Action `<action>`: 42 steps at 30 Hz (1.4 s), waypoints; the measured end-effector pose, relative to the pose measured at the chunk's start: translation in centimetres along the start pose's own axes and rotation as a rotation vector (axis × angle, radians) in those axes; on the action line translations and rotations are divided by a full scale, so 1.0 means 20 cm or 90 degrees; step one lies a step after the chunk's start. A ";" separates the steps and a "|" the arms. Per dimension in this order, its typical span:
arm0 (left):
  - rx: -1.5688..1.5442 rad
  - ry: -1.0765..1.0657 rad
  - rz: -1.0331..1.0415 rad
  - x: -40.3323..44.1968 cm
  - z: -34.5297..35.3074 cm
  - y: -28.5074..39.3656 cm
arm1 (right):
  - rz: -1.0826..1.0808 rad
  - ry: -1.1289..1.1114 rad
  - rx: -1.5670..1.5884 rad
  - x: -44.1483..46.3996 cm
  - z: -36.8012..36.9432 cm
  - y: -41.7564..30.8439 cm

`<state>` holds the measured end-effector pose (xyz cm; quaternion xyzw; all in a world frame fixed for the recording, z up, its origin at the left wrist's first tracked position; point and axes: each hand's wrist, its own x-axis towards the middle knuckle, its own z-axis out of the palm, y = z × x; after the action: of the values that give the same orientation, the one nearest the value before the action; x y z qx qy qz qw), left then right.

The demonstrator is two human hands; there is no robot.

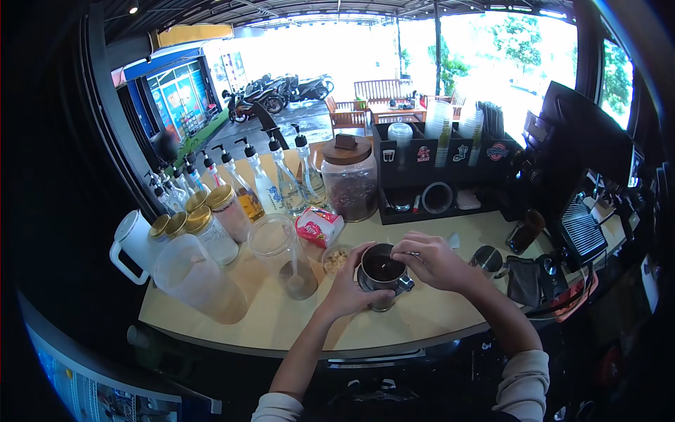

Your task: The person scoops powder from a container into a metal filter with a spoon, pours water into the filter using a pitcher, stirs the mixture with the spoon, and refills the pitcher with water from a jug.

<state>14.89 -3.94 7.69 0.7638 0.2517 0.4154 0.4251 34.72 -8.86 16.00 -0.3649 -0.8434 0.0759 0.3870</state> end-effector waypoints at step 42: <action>0.015 0.083 0.011 -0.06 0.03 0.02 | 0.020 0.008 0.024 0.00 0.03 0.03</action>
<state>14.83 -5.25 7.40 0.7422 0.2773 0.4650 0.3949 34.70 -8.35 15.28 -0.3711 -0.8336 0.0958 0.3977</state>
